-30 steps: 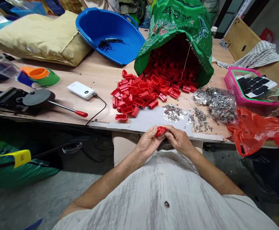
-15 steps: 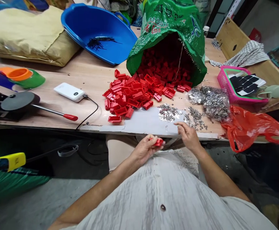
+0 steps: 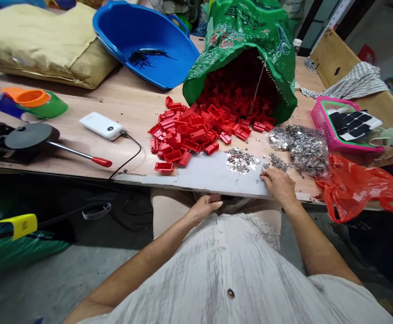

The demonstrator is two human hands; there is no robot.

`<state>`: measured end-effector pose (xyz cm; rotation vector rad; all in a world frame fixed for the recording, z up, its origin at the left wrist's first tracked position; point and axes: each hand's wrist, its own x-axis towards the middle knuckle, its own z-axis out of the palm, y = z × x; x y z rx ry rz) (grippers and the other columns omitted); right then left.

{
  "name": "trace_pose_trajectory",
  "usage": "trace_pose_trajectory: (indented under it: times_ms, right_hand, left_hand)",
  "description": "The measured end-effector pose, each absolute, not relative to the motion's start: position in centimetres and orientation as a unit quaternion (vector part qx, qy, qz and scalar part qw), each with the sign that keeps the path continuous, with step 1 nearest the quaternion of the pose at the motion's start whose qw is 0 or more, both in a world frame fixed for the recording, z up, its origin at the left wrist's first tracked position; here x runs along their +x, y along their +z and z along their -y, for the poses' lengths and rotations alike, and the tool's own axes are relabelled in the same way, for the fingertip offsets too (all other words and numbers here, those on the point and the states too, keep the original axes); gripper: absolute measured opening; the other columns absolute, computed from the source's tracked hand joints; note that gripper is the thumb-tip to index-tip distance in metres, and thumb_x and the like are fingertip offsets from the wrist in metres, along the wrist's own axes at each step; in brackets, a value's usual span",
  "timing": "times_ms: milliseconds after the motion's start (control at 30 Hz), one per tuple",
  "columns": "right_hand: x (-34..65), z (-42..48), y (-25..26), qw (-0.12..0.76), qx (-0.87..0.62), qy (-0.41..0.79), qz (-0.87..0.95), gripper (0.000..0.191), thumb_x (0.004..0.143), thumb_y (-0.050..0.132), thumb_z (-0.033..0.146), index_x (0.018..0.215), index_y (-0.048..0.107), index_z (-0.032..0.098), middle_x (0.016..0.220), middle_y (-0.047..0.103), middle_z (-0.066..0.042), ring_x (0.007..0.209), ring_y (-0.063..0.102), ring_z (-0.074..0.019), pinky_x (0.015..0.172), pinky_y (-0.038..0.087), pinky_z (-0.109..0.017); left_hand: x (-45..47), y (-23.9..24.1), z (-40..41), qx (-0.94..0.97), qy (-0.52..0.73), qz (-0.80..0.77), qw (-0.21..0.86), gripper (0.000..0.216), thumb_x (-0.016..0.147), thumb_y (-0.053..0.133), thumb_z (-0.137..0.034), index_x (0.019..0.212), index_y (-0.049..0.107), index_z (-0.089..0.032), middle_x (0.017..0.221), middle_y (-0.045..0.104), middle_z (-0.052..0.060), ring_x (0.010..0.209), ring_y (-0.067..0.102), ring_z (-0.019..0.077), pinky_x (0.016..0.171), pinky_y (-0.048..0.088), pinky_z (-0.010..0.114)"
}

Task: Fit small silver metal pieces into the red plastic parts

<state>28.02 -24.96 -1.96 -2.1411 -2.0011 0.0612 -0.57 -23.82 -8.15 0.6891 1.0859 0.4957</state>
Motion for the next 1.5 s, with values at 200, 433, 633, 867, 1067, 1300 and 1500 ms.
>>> trace_pose_trajectory:
  times_ms: [200, 433, 633, 867, 1067, 1300, 1500]
  right_hand:
    - [28.5, 24.5, -2.1, 0.141, -0.71, 0.046, 0.688, 0.014, 0.091, 0.055, 0.031, 0.087, 0.065, 0.023, 0.092, 0.068, -0.003, 0.082, 0.061, -0.02, 0.068, 0.039, -0.03]
    - [28.0, 24.2, -2.3, 0.154, -0.728, 0.034, 0.667, 0.013, 0.091, 0.053, 0.032, 0.09, 0.061, 0.022, 0.088, 0.069, -0.005, 0.081, 0.062, -0.0231, 0.065, 0.037, -0.03]
    - [28.2, 23.8, -2.6, 0.19, -0.732, 0.056, 0.653, 0.015, 0.089, 0.054, 0.033, 0.097, 0.06, 0.021, 0.088, 0.07, -0.006, 0.079, 0.063, -0.0235, 0.068, 0.041, -0.031]
    - [28.8, 23.7, -1.8, 0.325, -0.706, 0.144, 0.612, 0.02, 0.088, 0.057, 0.037, 0.092, 0.068, 0.02, 0.083, 0.071, -0.003, 0.072, 0.063, -0.0178, 0.068, 0.044, -0.029]
    - [24.8, 24.3, 0.6, 0.421, -0.634, 0.327, 0.56, 0.026, 0.084, 0.062, 0.041, 0.09, 0.07, 0.017, 0.076, 0.066, -0.002, 0.06, 0.053, -0.0119, 0.057, 0.043, -0.024]
    - [19.0, 25.5, 2.8, 0.492, -0.536, 0.367, 0.581, 0.015, 0.084, 0.068, 0.035, 0.086, 0.07, 0.02, 0.077, 0.068, -0.002, 0.068, 0.059, -0.0134, 0.061, 0.048, -0.025]
    - [18.2, 25.8, 2.3, 0.498, -0.476, 0.303, 0.658, 0.007, 0.089, 0.064, 0.023, 0.092, 0.07, 0.023, 0.09, 0.072, -0.004, 0.084, 0.067, -0.0178, 0.076, 0.054, -0.032]
  left_hand:
    - [-5.0, -3.3, 22.3, 0.527, 0.205, -0.452, 0.69, 0.026, 0.077, 0.069, -0.038, 0.089, 0.07, -0.015, 0.078, 0.069, 0.005, 0.069, 0.064, 0.0166, 0.061, 0.05, 0.027]
    - [-10.7, -1.9, 17.4, 0.666, 0.359, -0.642, 0.12, 0.039, 0.078, 0.069, -0.025, 0.115, 0.06, -0.016, 0.121, 0.061, 0.016, 0.118, 0.052, 0.0299, 0.105, 0.038, 0.047]
    - [-13.0, -3.8, 16.1, 0.689, 0.281, -0.66, 0.103, 0.038, 0.078, 0.069, -0.021, 0.115, 0.061, -0.014, 0.116, 0.064, 0.016, 0.117, 0.052, 0.033, 0.103, 0.037, 0.048]
    - [-11.3, -1.9, 19.0, 0.671, 0.314, -0.629, 0.237, 0.036, 0.075, 0.072, -0.038, 0.105, 0.062, -0.021, 0.107, 0.068, 0.007, 0.095, 0.064, 0.0261, 0.09, 0.049, 0.043]
    - [-5.9, 0.4, 21.2, 0.549, 0.387, -0.438, 0.598, 0.045, 0.072, 0.077, -0.028, 0.112, 0.059, -0.018, 0.107, 0.068, 0.007, 0.1, 0.065, 0.0213, 0.094, 0.05, 0.036]
    - [-2.0, 1.7, 22.7, 0.29, 0.292, -0.258, 0.874, 0.047, 0.083, 0.069, -0.021, 0.128, 0.058, -0.021, 0.112, 0.066, 0.008, 0.093, 0.069, 0.0212, 0.091, 0.053, 0.04]
    - [-1.2, 0.6, 23.5, 0.213, 0.262, -0.211, 0.917, 0.043, 0.089, 0.06, -0.021, 0.131, 0.055, -0.016, 0.101, 0.067, 0.009, 0.08, 0.069, 0.0157, 0.073, 0.055, 0.025]
